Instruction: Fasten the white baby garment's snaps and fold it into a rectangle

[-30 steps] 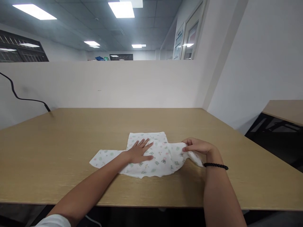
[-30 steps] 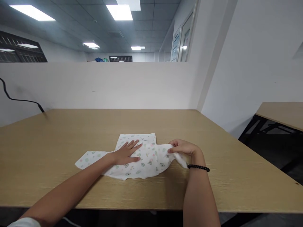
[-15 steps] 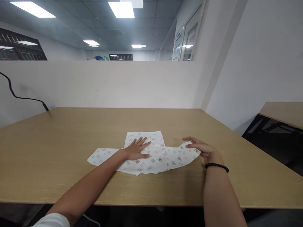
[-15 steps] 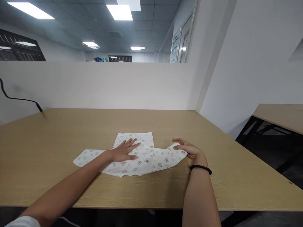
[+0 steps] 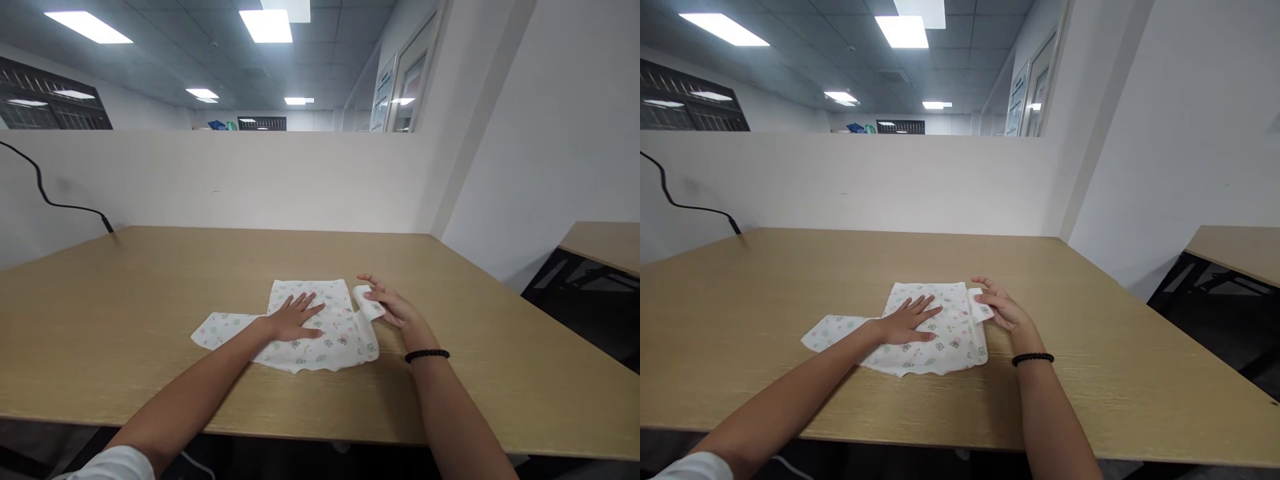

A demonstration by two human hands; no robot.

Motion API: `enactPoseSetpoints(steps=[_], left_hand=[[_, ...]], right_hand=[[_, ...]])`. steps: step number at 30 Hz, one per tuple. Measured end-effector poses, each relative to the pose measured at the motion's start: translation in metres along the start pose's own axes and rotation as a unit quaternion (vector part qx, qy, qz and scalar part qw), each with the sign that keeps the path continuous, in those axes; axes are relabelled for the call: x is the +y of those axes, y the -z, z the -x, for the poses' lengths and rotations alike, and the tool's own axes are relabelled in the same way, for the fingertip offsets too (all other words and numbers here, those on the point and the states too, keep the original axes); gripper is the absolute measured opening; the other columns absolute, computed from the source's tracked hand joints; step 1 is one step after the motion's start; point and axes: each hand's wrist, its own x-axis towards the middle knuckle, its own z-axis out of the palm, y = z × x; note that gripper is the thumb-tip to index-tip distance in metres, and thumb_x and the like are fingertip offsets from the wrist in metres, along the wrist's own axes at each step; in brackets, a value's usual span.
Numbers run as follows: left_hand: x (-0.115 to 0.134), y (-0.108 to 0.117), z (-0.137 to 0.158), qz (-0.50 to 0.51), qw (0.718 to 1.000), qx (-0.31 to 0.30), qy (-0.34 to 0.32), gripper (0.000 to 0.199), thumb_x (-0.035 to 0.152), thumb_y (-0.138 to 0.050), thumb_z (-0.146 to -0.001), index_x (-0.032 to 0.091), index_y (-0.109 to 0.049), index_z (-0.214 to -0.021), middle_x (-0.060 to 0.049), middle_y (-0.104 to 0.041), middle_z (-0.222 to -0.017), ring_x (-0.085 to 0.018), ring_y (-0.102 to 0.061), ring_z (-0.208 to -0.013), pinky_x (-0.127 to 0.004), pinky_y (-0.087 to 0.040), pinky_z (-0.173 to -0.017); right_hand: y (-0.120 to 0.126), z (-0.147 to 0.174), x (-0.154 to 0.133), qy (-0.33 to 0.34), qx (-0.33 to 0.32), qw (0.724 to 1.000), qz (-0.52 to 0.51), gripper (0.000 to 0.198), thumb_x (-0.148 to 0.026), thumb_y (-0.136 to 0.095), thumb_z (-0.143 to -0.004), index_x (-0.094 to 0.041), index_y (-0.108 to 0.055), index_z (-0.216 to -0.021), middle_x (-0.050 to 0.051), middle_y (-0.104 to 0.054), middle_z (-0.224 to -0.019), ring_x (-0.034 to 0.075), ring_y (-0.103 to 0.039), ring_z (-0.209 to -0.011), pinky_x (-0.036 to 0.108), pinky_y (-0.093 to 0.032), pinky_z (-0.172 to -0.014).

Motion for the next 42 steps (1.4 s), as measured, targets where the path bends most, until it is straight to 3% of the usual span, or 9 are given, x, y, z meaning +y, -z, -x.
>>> enactPoseSetpoints(steps=[8,12,17,21,26,28,32,35,42], left_hand=[[-0.009,-0.004,-0.005,-0.015,1.0,0.005,-0.018,0.092,0.067,-0.051,-0.083,0.026,-0.013,-0.155,-0.009,-0.004,-0.161,-0.036,0.002,-0.147,-0.056,-0.005,-0.116],[-0.017,0.005,-0.003,0.039,0.999,-0.011,-0.016,0.087,0.06,-0.044,-0.088,0.021,-0.006,-0.156,-0.009,-0.007,-0.161,-0.031,-0.003,-0.148,-0.051,-0.008,-0.119],[-0.029,0.021,0.002,0.126,0.991,0.004,-0.034,0.076,0.042,-0.047,-0.084,0.027,-0.021,-0.154,-0.001,-0.02,-0.16,-0.028,-0.016,-0.147,-0.044,-0.019,-0.119],[-0.033,0.021,0.001,0.15,0.987,0.053,-0.032,0.064,0.035,-0.047,-0.082,0.026,-0.041,-0.145,0.0,-0.037,-0.153,-0.026,-0.032,-0.141,-0.038,-0.028,-0.116],[-0.035,0.014,-0.005,0.154,0.979,0.131,-0.025,0.046,0.042,-0.041,-0.089,0.023,-0.057,-0.127,-0.005,-0.054,-0.138,-0.024,-0.047,-0.129,-0.034,-0.035,-0.111],[-0.037,0.014,-0.007,0.166,0.973,0.157,-0.025,0.042,0.044,-0.041,-0.089,0.022,-0.061,-0.118,-0.007,-0.059,-0.13,-0.024,-0.052,-0.122,-0.033,-0.039,-0.106],[-0.045,0.024,-0.002,0.18,0.966,0.182,0.022,0.037,0.049,-0.048,-0.084,0.018,-0.065,-0.098,-0.008,-0.066,-0.101,-0.023,-0.059,-0.094,-0.032,-0.047,-0.084],[-0.054,0.038,0.009,0.185,0.974,0.109,0.072,0.036,0.054,-0.058,-0.077,0.017,-0.061,-0.079,-0.003,-0.06,-0.074,-0.018,-0.053,-0.07,-0.027,-0.041,-0.063],[-0.074,0.058,0.03,0.195,0.974,0.048,0.102,0.044,0.06,-0.071,-0.066,0.018,-0.057,-0.068,0.002,-0.048,-0.063,-0.013,-0.041,-0.06,-0.025,-0.027,-0.055]], right_hand=[[-0.048,-0.008,0.019,-0.034,-0.113,0.993,-0.014,0.064,-0.032,-0.077,-0.074,-0.026,-0.045,-0.129,0.009,-0.066,-0.118,0.024,-0.065,-0.108,0.043,-0.049,-0.096],[-0.039,-0.019,0.025,0.029,0.009,1.0,0.006,0.05,-0.04,-0.075,-0.075,-0.024,-0.052,-0.116,0.008,-0.07,-0.103,0.023,-0.067,-0.098,0.039,-0.051,-0.088],[-0.035,-0.035,0.041,0.09,0.123,0.977,0.151,0.044,-0.055,-0.064,-0.076,-0.022,-0.057,-0.105,0.01,-0.067,-0.108,0.027,-0.062,-0.108,0.041,-0.048,-0.092],[-0.045,-0.033,0.056,0.125,0.053,0.925,0.355,0.047,-0.056,-0.052,-0.086,-0.022,-0.057,-0.119,0.011,-0.059,-0.129,0.026,-0.051,-0.124,0.043,-0.039,-0.105],[-0.056,-0.02,0.061,0.094,-0.096,0.787,0.602,0.062,-0.056,-0.043,-0.094,-0.019,-0.044,-0.143,0.015,-0.035,-0.153,0.028,-0.028,-0.142,0.046,-0.018,-0.117],[-0.056,-0.018,0.057,0.056,-0.117,0.759,0.638,0.069,-0.06,-0.042,-0.093,-0.019,-0.037,-0.149,0.015,-0.027,-0.157,0.029,-0.02,-0.145,0.05,-0.01,-0.117],[-0.049,-0.018,0.046,0.0,-0.133,0.762,0.634,0.082,-0.067,-0.048,-0.087,-0.024,-0.028,-0.153,0.011,-0.021,-0.159,0.027,-0.011,-0.148,0.049,-0.005,-0.118],[-0.042,-0.019,0.042,-0.024,-0.129,0.77,0.624,0.087,-0.07,-0.053,-0.082,-0.025,-0.029,-0.153,0.009,-0.021,-0.16,0.028,-0.009,-0.148,0.047,-0.004,-0.118],[-0.032,-0.021,0.042,-0.058,-0.101,0.757,0.644,0.087,-0.074,-0.048,-0.082,-0.026,-0.029,-0.153,0.008,-0.018,-0.161,0.028,-0.007,-0.148,0.049,-0.002,-0.118]])
